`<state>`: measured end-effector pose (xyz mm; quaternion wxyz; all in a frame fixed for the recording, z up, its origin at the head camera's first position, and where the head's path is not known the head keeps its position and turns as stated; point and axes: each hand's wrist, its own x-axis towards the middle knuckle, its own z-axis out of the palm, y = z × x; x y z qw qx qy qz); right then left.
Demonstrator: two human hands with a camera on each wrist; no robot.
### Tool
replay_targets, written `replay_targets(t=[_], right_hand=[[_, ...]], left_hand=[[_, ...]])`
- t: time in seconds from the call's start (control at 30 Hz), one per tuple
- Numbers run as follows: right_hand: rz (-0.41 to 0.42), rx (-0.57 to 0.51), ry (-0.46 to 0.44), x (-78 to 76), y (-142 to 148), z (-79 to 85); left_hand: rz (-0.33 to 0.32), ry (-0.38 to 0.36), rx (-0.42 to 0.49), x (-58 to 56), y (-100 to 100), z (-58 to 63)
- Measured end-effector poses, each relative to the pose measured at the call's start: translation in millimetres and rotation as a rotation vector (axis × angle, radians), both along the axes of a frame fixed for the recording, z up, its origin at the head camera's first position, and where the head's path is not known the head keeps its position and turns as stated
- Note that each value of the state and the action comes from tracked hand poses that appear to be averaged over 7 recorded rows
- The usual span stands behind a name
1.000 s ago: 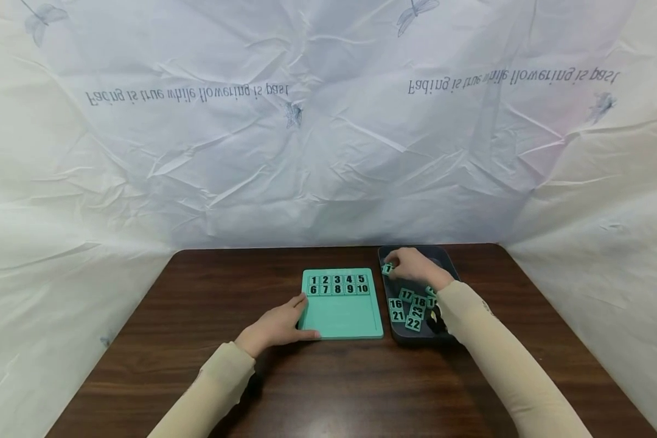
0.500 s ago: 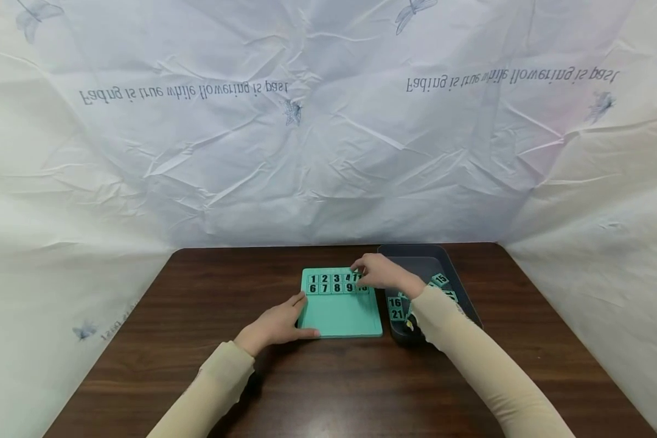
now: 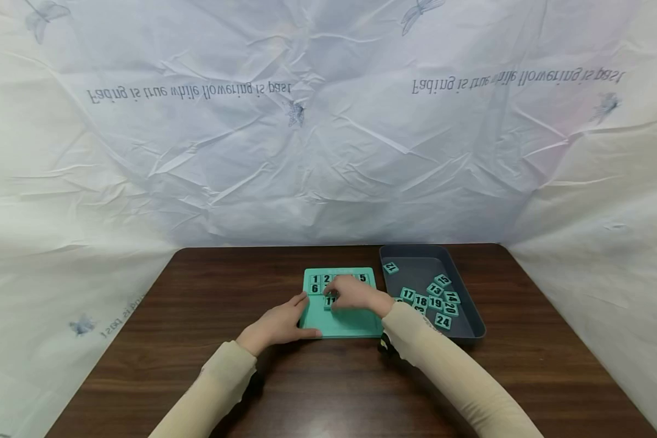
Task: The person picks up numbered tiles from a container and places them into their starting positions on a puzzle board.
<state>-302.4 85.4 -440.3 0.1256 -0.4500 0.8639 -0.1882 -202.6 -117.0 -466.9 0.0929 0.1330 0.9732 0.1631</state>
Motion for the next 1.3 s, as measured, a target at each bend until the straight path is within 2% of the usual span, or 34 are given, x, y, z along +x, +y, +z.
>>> replay_targets(t=[0.3,0.57,0.8,1.03,1.3], right_hand=[[-0.023,0.035,0.037,0.0,-16.4,-11.3],[-0.084,-0.002,0.076,-11.2,-28.5,-19.3],[-0.15,-0.063,0.075,-22.8,-41.1,-24.0],[-0.193,-0.088,0.062,-24.8,-46.9,-25.9],[-0.202,-0.106,0.053,-23.5,-50.2,-24.5]], left_hand=[[-0.023,-0.008,-0.002,-7.5,-7.6,5.0],[-0.04,-0.003,0.0,-23.6,-16.1,2.4],[-0.053,0.005,-0.011,-38.8,-23.0,-2.2],[-0.054,0.013,-0.015,-39.7,-23.0,-2.9],[-0.05,0.006,-0.012,-38.7,-22.8,-3.0]])
